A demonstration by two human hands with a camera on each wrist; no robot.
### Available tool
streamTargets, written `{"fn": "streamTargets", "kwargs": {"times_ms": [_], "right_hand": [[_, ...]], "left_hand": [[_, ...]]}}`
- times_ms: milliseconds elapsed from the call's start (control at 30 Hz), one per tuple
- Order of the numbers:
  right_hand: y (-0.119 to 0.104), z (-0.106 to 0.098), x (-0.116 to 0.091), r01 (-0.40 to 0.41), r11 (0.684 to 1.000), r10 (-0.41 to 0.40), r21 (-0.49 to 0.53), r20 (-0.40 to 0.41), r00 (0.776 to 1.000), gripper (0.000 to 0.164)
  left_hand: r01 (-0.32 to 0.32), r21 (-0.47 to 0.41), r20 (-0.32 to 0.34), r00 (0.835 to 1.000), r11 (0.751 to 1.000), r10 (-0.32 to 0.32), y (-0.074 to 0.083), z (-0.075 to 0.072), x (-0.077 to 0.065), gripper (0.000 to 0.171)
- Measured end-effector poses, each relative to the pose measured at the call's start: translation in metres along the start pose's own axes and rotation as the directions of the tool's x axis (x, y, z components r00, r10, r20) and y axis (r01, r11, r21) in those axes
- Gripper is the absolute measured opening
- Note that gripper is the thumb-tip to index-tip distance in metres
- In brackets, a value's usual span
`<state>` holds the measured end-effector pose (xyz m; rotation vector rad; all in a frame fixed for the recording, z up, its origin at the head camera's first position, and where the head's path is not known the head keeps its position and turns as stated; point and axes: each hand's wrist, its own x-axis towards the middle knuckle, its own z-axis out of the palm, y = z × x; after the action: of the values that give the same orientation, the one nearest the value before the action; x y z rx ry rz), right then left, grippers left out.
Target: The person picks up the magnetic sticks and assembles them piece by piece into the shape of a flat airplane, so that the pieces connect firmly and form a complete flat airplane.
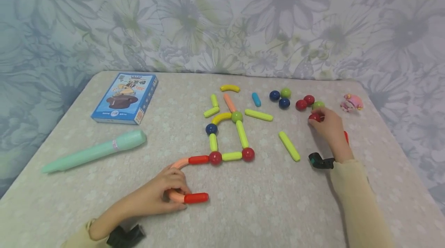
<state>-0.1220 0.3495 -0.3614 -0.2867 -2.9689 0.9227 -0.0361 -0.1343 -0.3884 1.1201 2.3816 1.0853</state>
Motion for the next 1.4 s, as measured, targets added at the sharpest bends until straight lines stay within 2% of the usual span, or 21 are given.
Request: {"fn": "streamTargets", "kwargs": {"times_ms": [100,167,267,333,400,433,500,567,600,633,700,867,1233,1400], "right_hand": [[-0.005,-0.002,-0.009,0.031,0.999,-0.031,0.036,-0.008,0.999,0.041],[-0.017,-0.005,-0.017,0.049,0.995,-0.048,0.09,-0.004,0.999,0.047],[-0.047,-0.006,-0.036,0.09,0.973,-0.1,0.211,0.039,0.994,0.051],[-0.07,0.003,-0.051,0.125,0.942,-0.167,0.312,0.11,0.98,0.048],[-0.091,0.02,-0.07,0.155,0.897,-0.255,0.413,0.2,0.946,0.044],[-0.099,0.031,-0.08,0.154,0.874,-0.296,0.46,0.256,0.92,0.042],[-0.113,0.054,-0.098,0.133,0.836,-0.371,0.532,0.37,0.852,0.041],[-0.122,0.076,-0.115,0.094,0.812,-0.417,0.576,0.459,0.785,0.039],[-0.126,0.085,-0.122,0.067,0.803,-0.426,0.592,0.493,0.758,0.038],[-0.128,0.093,-0.128,0.051,0.797,-0.436,0.602,0.515,0.738,0.037],[-0.132,0.104,-0.137,0.027,0.787,-0.443,0.616,0.534,0.72,0.035],[-0.136,0.114,-0.148,0.015,0.774,-0.446,0.633,0.528,0.722,0.031],[-0.141,0.119,-0.153,-0.008,0.759,-0.442,0.651,0.524,0.728,0.033],[-0.14,0.12,-0.153,-0.023,0.756,-0.432,0.654,0.526,0.733,0.034]], "left_hand": [[0.007,-0.007,0.007,1.0,1.0,-0.007,0.0,0.0,0.0,0.02],[0.008,-0.011,0.009,1.0,1.0,-0.008,0.0,0.0,0.0,0.02],[0.006,-0.013,0.007,1.0,1.0,-0.006,0.0,0.0,0.0,0.021],[0.002,-0.011,0.004,1.0,1.0,-0.002,0.0,0.0,0.0,0.021],[-0.002,-0.007,0.0,1.0,1.0,0.002,0.0,0.0,0.0,0.021],[-0.003,-0.007,0.0,1.0,1.0,0.003,0.0,0.0,0.0,0.021],[-0.002,-0.01,0.002,1.0,1.0,0.002,0.0,-0.001,0.001,0.021],[0.005,-0.013,0.009,1.0,1.0,-0.005,0.0,-0.002,0.002,0.02],[0.009,-0.013,0.014,1.0,1.0,-0.009,0.0,-0.002,0.002,0.02],[0.015,-0.015,0.019,1.0,1.0,-0.015,0.0,-0.002,0.003,0.02],[0.023,-0.017,0.027,0.999,1.0,-0.023,0.001,-0.003,0.003,0.019],[0.032,-0.021,0.033,0.999,0.999,-0.031,0.002,-0.004,0.004,0.019],[0.021,-0.017,0.016,1.0,1.0,-0.021,0.002,-0.003,0.002,0.019],[0.041,0.034,0.009,0.999,0.999,-0.042,0.007,-0.001,0.004,0.02]]}}
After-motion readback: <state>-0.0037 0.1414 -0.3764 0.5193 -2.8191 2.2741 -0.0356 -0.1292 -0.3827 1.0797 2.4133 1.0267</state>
